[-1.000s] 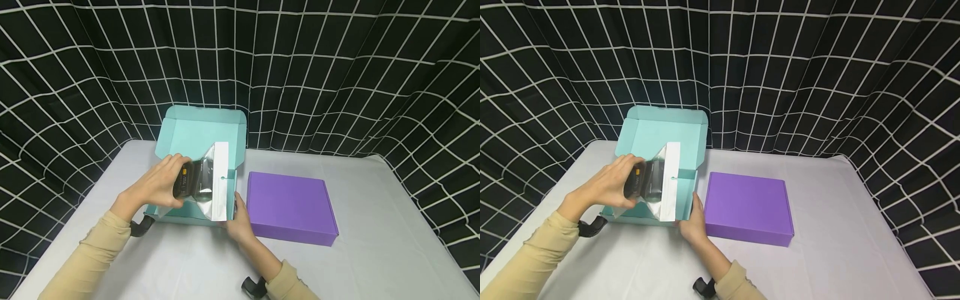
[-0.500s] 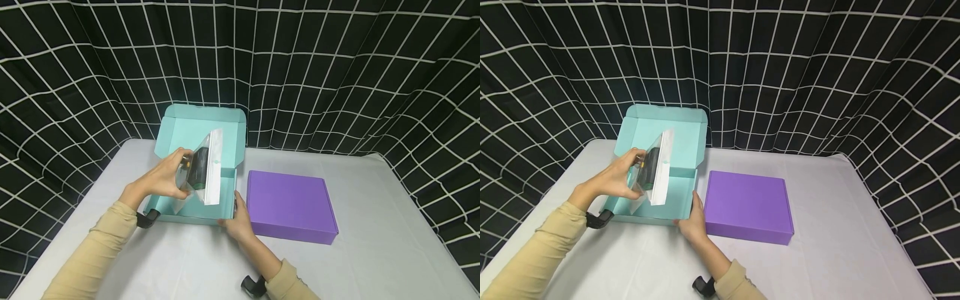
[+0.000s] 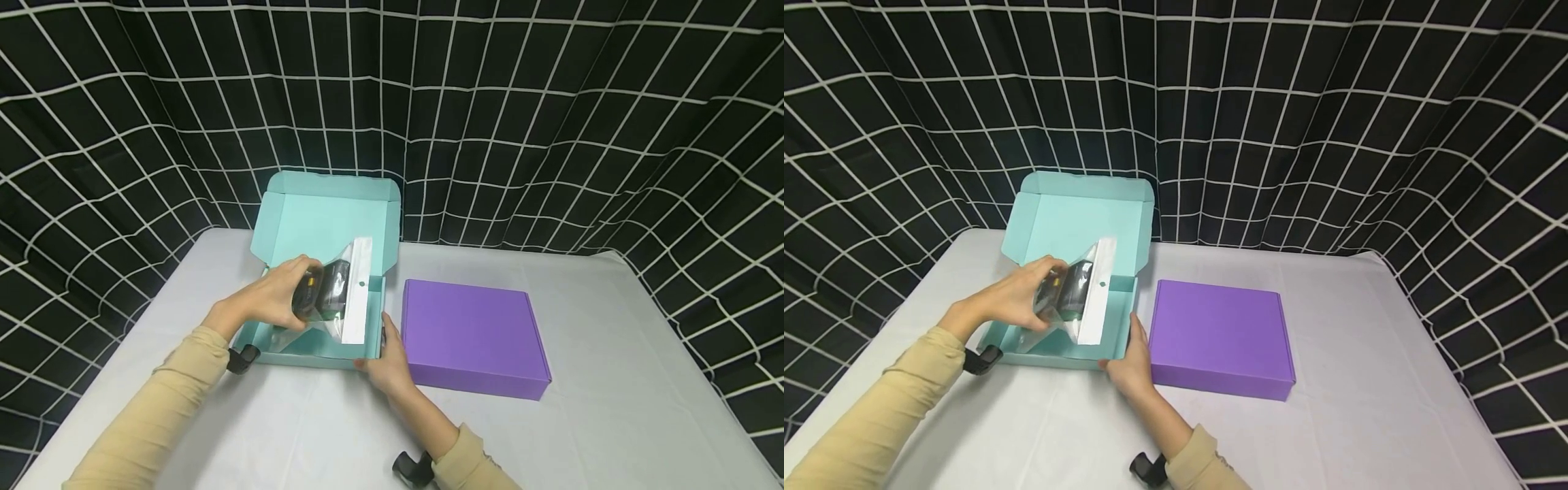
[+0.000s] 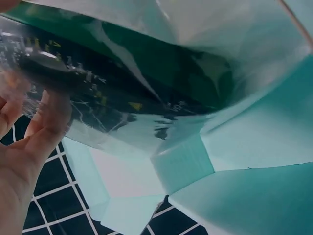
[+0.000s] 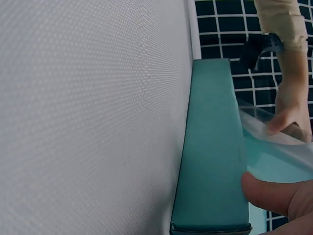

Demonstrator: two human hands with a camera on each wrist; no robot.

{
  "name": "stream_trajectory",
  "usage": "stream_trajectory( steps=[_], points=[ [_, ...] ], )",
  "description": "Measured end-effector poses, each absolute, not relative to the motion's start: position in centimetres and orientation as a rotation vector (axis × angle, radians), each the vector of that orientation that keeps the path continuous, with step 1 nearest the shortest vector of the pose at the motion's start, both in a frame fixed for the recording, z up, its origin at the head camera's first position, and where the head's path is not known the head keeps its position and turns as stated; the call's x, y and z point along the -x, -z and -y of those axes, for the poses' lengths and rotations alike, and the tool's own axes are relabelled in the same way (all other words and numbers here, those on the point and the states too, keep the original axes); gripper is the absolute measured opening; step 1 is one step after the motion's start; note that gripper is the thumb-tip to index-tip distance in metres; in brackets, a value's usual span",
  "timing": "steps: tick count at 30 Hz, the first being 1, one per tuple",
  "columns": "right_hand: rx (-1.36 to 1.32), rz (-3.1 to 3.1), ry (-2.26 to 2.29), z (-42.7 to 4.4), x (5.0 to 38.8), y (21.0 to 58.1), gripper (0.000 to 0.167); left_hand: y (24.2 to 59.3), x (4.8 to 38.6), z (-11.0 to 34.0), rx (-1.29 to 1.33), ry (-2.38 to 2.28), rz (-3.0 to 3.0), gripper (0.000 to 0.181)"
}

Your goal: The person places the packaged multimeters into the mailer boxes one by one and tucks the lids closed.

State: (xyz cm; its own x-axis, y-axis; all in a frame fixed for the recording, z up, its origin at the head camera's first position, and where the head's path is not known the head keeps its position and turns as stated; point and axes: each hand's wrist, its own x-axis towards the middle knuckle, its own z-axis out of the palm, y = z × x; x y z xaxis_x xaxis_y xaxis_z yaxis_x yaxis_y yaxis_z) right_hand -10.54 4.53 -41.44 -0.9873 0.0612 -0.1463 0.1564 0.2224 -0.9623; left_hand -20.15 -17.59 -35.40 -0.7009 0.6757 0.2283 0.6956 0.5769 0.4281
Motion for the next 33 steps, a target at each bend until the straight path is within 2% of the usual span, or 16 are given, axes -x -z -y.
stream_trajectory(
  steps=[17, 33],
  points=[
    [-0.158, -2.403, 1.932, -4.6, 10.6, 41.5, 0.100, 36.9, 21.2, 16.6, 1.226, 0.287, 2.997, 0.096],
    [-0.171, -2.373, 1.930, -4.7, 10.5, 41.3, 0.101, 37.4, 21.4, 14.5, 1.198, 0.021, 3.187, 0.089]
  ],
)
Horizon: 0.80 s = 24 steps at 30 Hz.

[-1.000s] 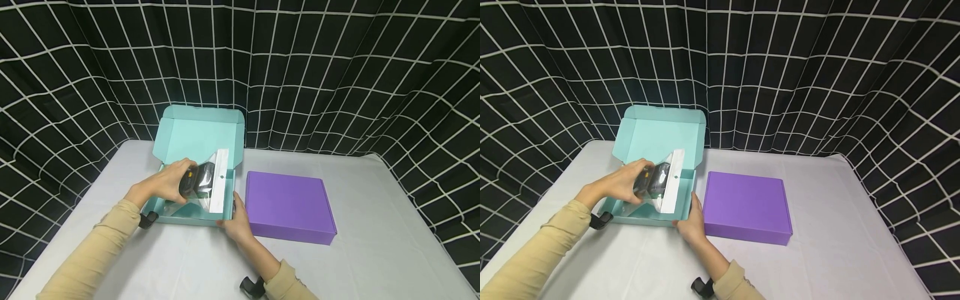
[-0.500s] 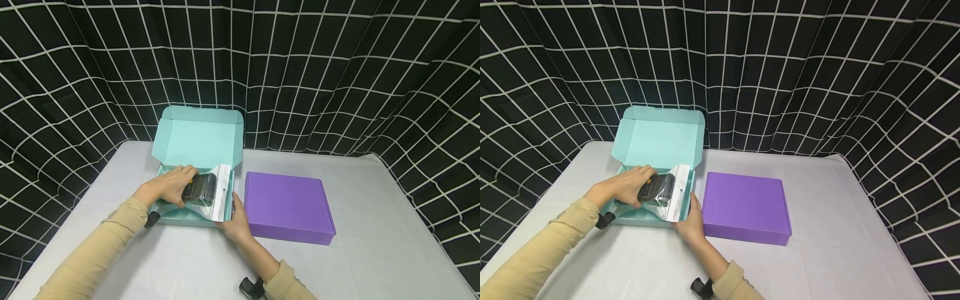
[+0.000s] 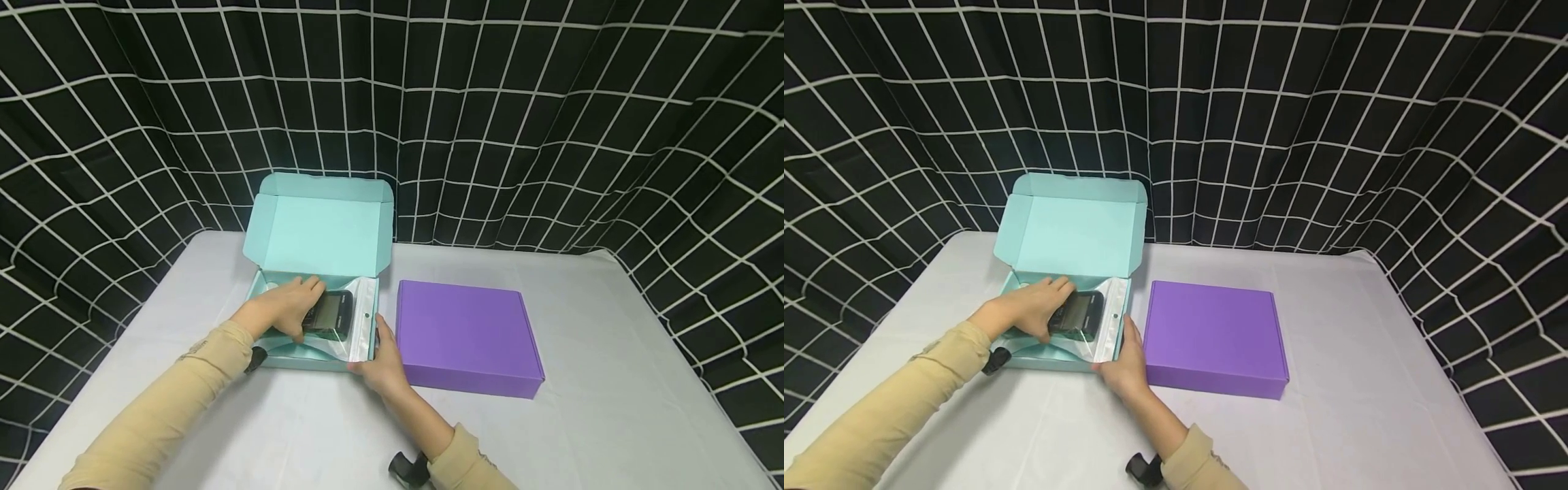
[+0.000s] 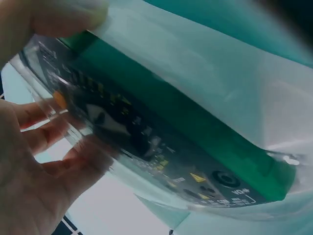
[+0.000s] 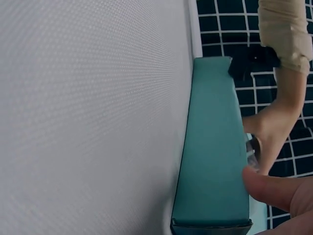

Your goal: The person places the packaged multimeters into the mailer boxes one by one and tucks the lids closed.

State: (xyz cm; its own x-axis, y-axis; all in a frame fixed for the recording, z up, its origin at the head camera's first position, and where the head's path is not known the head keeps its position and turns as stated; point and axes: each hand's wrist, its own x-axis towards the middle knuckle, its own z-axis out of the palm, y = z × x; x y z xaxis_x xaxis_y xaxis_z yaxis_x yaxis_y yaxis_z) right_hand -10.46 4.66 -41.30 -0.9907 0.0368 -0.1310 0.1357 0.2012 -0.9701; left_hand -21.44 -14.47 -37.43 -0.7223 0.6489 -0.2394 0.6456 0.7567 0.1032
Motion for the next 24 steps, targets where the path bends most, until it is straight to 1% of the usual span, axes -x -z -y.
stream_trajectory(
  steps=[7, 18, 21, 24],
  points=[
    [-0.105, -2.406, 1.926, -4.6, 10.3, 41.5, 0.107, 37.7, 21.1, 13.8, -0.964, 0.052, -2.674, 0.086],
    [-0.118, -2.408, 1.918, -4.5, 10.4, 41.2, 0.108, 38.1, 20.5, 13.5, -0.884, 0.030, -2.644, 0.085],
    [-0.121, -2.349, 1.907, -4.8, 10.6, 40.9, 0.105, 38.1, 20.5, 13.6, -0.867, 0.005, -2.641, 0.088],
    [-0.109, -2.294, 1.835, -5.5, 11.2, 40.0, 0.099, 38.0, 20.3, 14.0, -0.827, -0.054, -2.632, 0.095]
  ],
)
